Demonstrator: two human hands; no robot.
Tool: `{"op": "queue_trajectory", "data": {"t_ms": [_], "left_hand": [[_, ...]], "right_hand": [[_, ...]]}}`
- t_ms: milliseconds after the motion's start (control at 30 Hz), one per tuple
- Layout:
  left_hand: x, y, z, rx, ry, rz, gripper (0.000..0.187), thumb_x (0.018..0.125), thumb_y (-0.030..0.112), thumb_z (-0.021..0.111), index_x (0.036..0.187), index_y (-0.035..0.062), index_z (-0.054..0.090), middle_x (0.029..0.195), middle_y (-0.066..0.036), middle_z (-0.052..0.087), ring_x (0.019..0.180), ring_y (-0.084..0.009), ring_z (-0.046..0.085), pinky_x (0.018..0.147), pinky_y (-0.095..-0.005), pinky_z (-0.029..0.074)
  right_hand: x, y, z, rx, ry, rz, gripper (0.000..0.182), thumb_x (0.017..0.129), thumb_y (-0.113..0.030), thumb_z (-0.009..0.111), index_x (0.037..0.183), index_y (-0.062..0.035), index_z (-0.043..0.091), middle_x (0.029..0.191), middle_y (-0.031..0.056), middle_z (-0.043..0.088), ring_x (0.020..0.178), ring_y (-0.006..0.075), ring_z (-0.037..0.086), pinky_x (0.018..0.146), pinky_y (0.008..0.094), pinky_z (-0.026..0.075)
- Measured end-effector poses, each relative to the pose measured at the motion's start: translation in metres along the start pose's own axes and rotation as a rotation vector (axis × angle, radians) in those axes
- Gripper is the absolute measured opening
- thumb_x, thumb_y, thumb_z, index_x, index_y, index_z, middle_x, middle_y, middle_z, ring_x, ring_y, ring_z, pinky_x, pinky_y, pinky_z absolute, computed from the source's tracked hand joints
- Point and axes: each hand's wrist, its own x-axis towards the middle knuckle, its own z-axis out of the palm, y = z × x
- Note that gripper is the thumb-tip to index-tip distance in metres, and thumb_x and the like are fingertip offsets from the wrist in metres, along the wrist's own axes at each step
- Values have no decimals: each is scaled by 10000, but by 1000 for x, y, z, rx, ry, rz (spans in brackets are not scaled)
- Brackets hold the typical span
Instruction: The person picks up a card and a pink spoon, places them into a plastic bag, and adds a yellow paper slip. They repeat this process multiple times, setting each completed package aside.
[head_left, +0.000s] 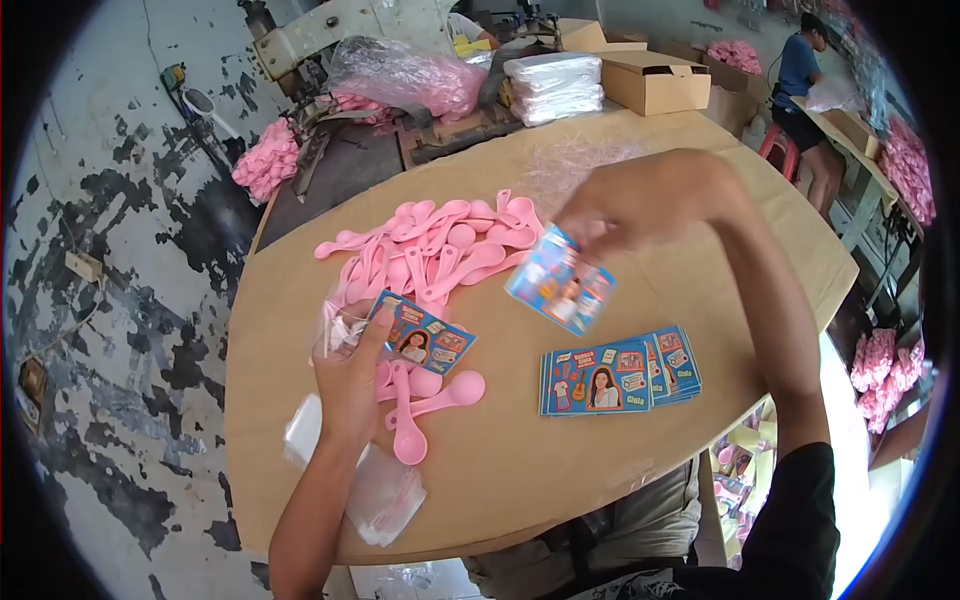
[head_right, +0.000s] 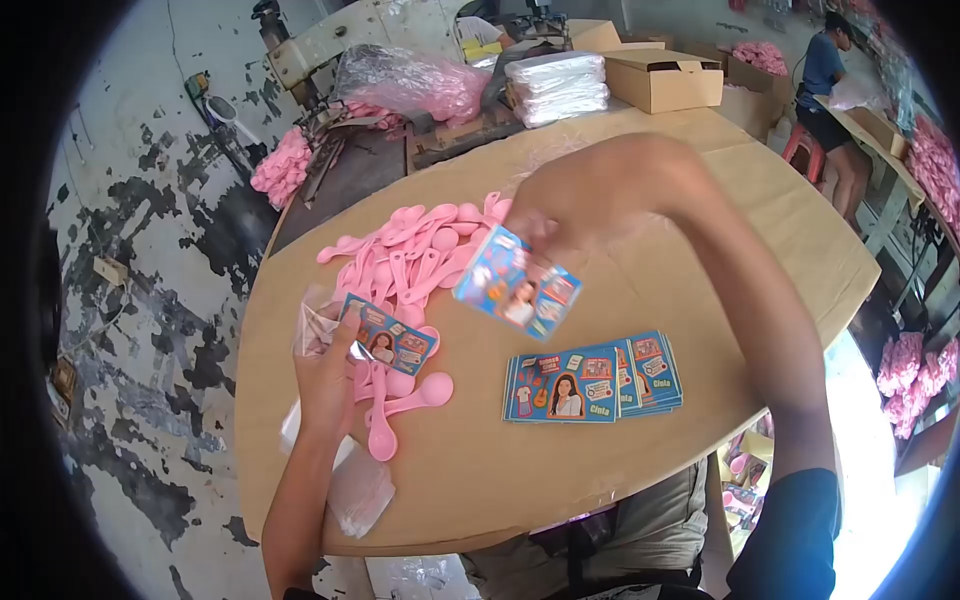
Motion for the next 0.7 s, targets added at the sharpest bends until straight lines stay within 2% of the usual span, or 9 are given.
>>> {"op": "queue_trajectory", "data": {"t_ms": [33,133,233,267,367,467,567,700], "left_hand": [[-1,-1,1,-15,-15,-11,243,894,131,689,1072,-9,602,920,-68,665,801,-113,647,739,-274,547],[3,0,-4,-27,-47,-38,234,896,127,685,1065,-11,600,919,-69,663,789,-109,647,717,-268,549],[6,-1,-5,-45,-38,-31,234,896,124,686,1061,-15,596,919,-72,662,785,-111,648,703,-262,551],[6,-1,-4,-52,-32,-28,234,895,123,686,1060,-17,595,919,-73,662,785,-111,649,699,-260,552],[3,4,-1,-75,-33,-44,254,889,126,694,1067,-20,586,924,-74,659,796,-113,650,715,-263,555],[4,0,-7,-52,-73,-82,281,885,137,703,1080,-23,578,927,-78,656,800,-110,649,729,-264,556],[5,-2,-8,-55,-70,-86,309,884,152,708,1095,-25,567,944,-85,654,813,-114,649,737,-265,556],[5,2,-9,-52,-79,-69,319,889,159,704,1104,-27,560,965,-89,651,827,-121,648,737,-266,556]], "right_hand": [[-11,-4,-3,1,-35,-48,384,844,-263,713,1158,-55,637,934,106,720,890,197,685,742,339,504],[-28,-19,-3,74,-253,-179,351,829,-273,723,1094,-49,668,922,106,714,797,235,657,667,356,488],[-21,-13,20,-46,-260,-30,385,813,-231,737,1139,-51,638,868,71,726,834,234,692,736,351,508],[-18,-10,26,26,-244,36,446,815,-237,742,1198,-58,602,967,105,710,915,255,678,787,368,508],[-22,16,56,-80,67,-95,659,779,-333,766,1324,-64,510,1103,178,665,996,291,649,817,381,506],[-25,-17,65,116,-120,3,879,729,-467,784,1436,-122,391,1195,206,594,1086,345,604,905,412,481],[-25,-40,73,-163,-230,52,1002,718,-614,737,1494,-162,294,1329,178,491,1183,363,531,983,432,437],[-29,-36,74,-177,-254,-4,1051,702,-644,731,1509,-181,243,1333,157,481,1199,359,512,989,446,432]]}}
